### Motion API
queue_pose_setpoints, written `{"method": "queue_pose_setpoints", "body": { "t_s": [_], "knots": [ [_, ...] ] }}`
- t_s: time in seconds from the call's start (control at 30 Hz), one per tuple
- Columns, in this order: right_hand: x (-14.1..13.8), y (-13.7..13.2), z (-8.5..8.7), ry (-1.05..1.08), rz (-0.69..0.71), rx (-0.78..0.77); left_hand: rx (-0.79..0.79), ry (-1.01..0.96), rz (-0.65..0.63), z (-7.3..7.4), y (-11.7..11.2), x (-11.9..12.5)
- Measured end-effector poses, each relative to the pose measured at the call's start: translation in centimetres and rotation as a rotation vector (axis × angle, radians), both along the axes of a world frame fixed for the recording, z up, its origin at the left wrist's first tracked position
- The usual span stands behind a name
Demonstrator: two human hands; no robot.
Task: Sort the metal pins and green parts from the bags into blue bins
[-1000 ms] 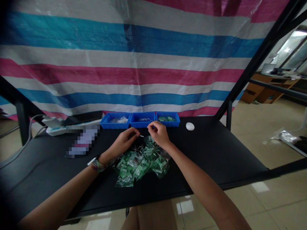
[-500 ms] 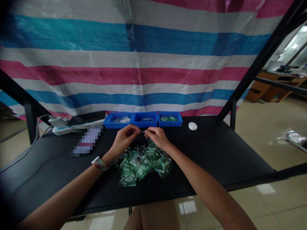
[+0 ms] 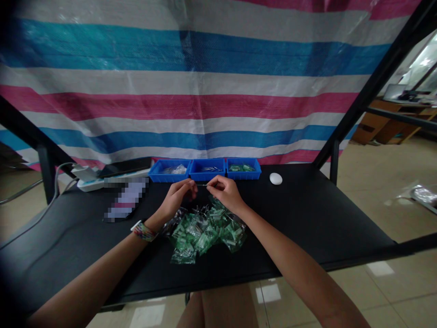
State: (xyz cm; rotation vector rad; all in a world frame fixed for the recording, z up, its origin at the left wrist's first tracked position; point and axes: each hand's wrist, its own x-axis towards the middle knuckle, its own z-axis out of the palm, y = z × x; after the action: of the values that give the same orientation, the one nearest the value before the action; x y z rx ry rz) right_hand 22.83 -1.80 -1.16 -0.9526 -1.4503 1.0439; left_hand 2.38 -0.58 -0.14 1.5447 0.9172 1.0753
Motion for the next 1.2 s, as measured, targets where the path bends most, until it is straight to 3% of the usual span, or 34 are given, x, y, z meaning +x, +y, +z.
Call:
{"method": "queue_pose_setpoints", "body": {
  "t_s": [0.17, 0.53, 0.8, 1.03, 1.2],
  "knots": [
    [0.0, 0.0, -0.2, -0.031, -0.006, 0.011, 0.011, 0.025, 0.005, 0.0, 0.0, 0.1],
    [0.3, 0.3, 0.2, 0.169, 0.039, -0.136, 0.064, -0.004, -0.004, 0.3, -0.4, 0.2],
    [0.2, 0.2, -0.1, 0.192, 0.097, -0.166, 0.08, 0.026, 0.001, 0.3, -0.4, 0.4],
    [0.8, 1.0, 0.5, 0.208, -0.029, -0.102, 0.061, 0.082, -0.016, 0.1, -0.3, 0.3],
    [1.5, 2.4, 0.7, 0.222, -0.165, -0.045, 0.23, 0.255, -0.094, -0.1, -0.5, 0.3]
  ]
}}
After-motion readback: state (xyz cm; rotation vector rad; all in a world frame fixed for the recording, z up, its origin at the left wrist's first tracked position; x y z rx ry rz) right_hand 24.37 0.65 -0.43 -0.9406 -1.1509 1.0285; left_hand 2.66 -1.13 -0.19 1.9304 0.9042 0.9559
